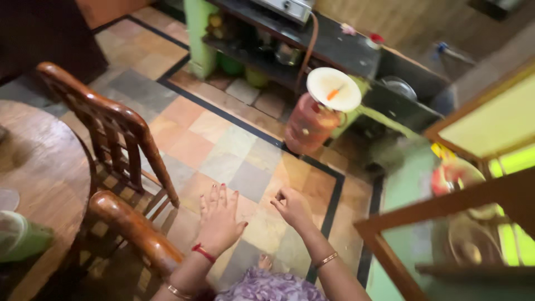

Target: The person prepares infant formula by taking a white bottle and using a spoon to scoop powder from a small container into the bottle.

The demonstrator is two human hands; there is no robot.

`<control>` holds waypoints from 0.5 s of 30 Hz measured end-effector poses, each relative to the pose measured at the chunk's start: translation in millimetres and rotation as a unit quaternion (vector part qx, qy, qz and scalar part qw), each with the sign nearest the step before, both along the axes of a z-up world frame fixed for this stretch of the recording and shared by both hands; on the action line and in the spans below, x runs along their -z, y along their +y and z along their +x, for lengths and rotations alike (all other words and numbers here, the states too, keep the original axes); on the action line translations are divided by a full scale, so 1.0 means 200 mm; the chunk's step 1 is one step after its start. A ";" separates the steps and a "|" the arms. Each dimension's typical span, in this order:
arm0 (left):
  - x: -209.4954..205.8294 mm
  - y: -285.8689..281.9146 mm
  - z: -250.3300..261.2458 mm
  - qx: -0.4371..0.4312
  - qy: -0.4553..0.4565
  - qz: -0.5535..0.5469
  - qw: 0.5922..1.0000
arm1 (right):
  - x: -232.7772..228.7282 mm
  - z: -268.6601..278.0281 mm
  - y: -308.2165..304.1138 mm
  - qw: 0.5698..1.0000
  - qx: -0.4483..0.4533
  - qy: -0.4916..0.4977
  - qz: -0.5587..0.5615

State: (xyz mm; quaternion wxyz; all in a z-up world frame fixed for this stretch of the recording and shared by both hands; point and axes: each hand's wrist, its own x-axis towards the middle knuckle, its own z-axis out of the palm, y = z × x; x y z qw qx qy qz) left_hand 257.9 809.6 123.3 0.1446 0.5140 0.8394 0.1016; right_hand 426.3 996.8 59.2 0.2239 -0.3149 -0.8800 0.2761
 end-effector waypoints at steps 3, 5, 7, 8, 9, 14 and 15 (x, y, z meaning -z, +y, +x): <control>-0.05 0.15 -0.07 -0.075 -0.019 -0.041 0.996 | 0.01 -0.18 0.34 0.996 -0.077 -0.034 -0.010; -0.05 0.23 -0.13 -0.113 -0.017 -0.028 0.993 | 0.04 -0.33 0.56 0.991 -0.127 -0.019 0.024; -0.04 0.31 -0.17 -0.151 -0.009 -0.021 0.988 | 0.07 -0.48 0.72 0.983 -0.176 0.003 0.052; -0.03 0.34 -0.20 -0.160 -0.008 -0.022 0.987 | 0.07 -0.56 0.78 0.986 -0.167 -0.019 0.014; -0.03 0.40 -0.24 -0.169 -0.004 -0.019 0.985 | 0.06 -0.65 0.85 0.986 -0.159 -0.040 -0.019; 0.04 0.62 -0.46 -0.227 0.008 -0.004 0.974 | 0.01 -1.07 1.02 0.973 -0.219 -0.070 0.006; 0.06 0.68 -0.53 -0.224 0.021 0.020 0.974 | 0.00 -1.16 1.05 0.969 -0.238 -0.060 0.007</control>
